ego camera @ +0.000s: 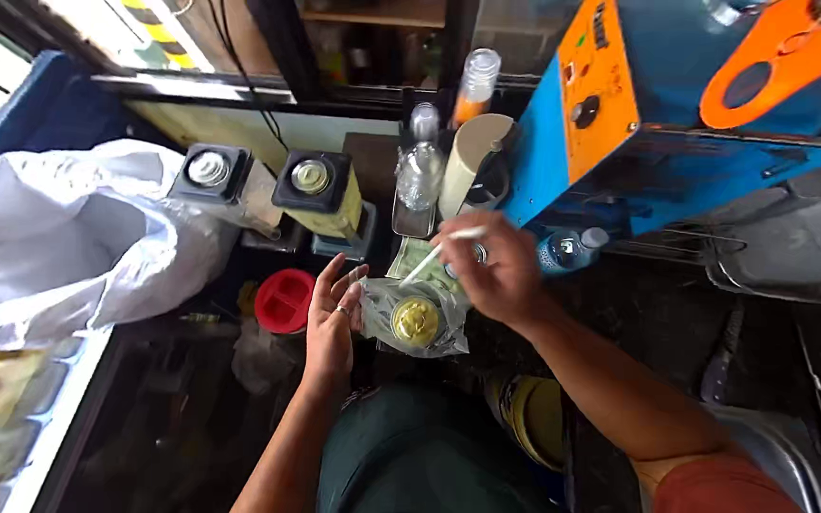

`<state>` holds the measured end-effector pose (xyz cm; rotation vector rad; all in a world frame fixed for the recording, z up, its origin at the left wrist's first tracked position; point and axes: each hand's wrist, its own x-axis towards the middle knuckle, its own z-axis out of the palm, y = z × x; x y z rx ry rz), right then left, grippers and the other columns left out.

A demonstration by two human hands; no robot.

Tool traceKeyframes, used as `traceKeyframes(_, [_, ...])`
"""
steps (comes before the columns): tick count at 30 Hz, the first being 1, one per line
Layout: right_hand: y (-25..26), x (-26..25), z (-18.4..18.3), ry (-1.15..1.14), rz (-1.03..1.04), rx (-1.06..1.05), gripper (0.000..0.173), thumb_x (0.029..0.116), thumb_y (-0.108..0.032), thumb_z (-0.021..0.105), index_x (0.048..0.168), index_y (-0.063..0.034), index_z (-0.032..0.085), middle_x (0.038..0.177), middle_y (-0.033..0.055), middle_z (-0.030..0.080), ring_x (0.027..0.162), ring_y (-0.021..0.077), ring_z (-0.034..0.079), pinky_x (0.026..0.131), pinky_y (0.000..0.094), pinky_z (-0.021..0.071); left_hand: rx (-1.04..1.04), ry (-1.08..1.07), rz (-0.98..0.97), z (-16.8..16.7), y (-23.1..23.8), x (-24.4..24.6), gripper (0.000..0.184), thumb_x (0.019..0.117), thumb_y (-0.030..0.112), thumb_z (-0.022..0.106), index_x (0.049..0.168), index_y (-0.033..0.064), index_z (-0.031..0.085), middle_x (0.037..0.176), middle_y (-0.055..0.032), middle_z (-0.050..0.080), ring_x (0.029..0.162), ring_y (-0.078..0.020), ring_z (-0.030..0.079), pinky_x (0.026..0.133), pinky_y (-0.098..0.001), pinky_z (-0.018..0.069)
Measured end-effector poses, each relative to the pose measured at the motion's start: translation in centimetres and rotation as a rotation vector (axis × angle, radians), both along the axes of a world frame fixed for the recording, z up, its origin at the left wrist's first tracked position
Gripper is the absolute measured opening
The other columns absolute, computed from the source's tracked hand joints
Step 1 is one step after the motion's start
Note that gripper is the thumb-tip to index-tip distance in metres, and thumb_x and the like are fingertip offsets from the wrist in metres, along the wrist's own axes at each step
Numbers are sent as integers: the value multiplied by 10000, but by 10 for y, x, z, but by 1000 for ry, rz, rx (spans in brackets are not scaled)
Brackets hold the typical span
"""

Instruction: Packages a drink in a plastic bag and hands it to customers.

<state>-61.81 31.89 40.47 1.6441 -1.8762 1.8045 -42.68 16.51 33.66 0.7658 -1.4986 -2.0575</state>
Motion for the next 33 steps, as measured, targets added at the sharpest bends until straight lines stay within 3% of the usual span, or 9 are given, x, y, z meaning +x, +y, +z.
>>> traceKeyframes(8, [-45,31,-91,308,389,527,230,1056,-200,539,1099,-113,747,943,36,748,898,167,725,802,386,610,17,71,95,-6,9,14,497,1072,142,388,1568,164,368,1280,-114,677,552,-37,460,506,-196,372])
traceKeyframes(12, [-48,35,-86,405,478,1047,288,1064,-202,513,1261,-85,689,1209,126,697,1162,305,657,969,517,546,-95,-65,-20,14,8,8,504,1047,136,505,1538,187,408,1165,-62,706,576,-71,523,498,-211,421])
traceKeyframes(16, [-19,15,-45,514,464,924,443,956,-550,636,1123,-154,742,1156,64,664,1105,273,613,928,494,524,-659,-542,-270,49,-7,-3,307,973,183,657,1279,187,663,761,-15,640,587,-154,579,556,-392,521])
traceKeyframes(19, [23,0,-27,681,546,1038,487,763,-587,831,1041,-192,764,1265,70,654,1218,323,564,981,559,485,-1243,-744,-520,72,-14,-15,360,835,188,723,1194,222,729,810,-9,701,884,-244,640,962,-575,419])
traceKeyframes(22, [56,-5,-24,818,439,936,131,979,-225,660,990,-130,750,1273,86,662,1271,321,562,1022,508,484,-1741,-942,-741,82,-11,-30,277,813,43,734,1070,146,742,916,-63,718,1047,-334,635,1130,-654,266])
traceKeyframes(25, [69,3,-17,635,401,751,240,1036,-296,548,965,-155,730,1140,31,696,1119,235,632,936,440,527,-1925,-1157,-838,79,-5,-44,113,822,-20,716,898,62,733,882,-107,704,1011,-344,638,1089,-610,326])
traceKeyframes(28, [64,19,-15,246,496,744,298,1051,-344,553,982,-102,712,970,47,675,952,180,641,856,367,541,-1561,-1299,-830,78,-5,-61,209,927,208,621,813,64,720,860,-125,713,935,-343,667,1004,-637,407])
traceKeyframes(30, [52,28,-19,-110,480,778,307,1046,-333,577,1039,-59,716,942,62,682,893,136,654,834,336,556,-1104,-1163,-734,69,-10,-64,385,976,373,566,777,62,677,772,-151,666,789,-348,662,730,-624,498])
traceKeyframes(33, [25,31,-29,-430,372,767,258,1019,-288,633,1089,-58,725,950,62,728,846,126,691,824,358,584,-368,-748,-473,36,8,-46,538,1060,498,472,798,72,672,635,-31,543,541,-140,482,521,-341,418])
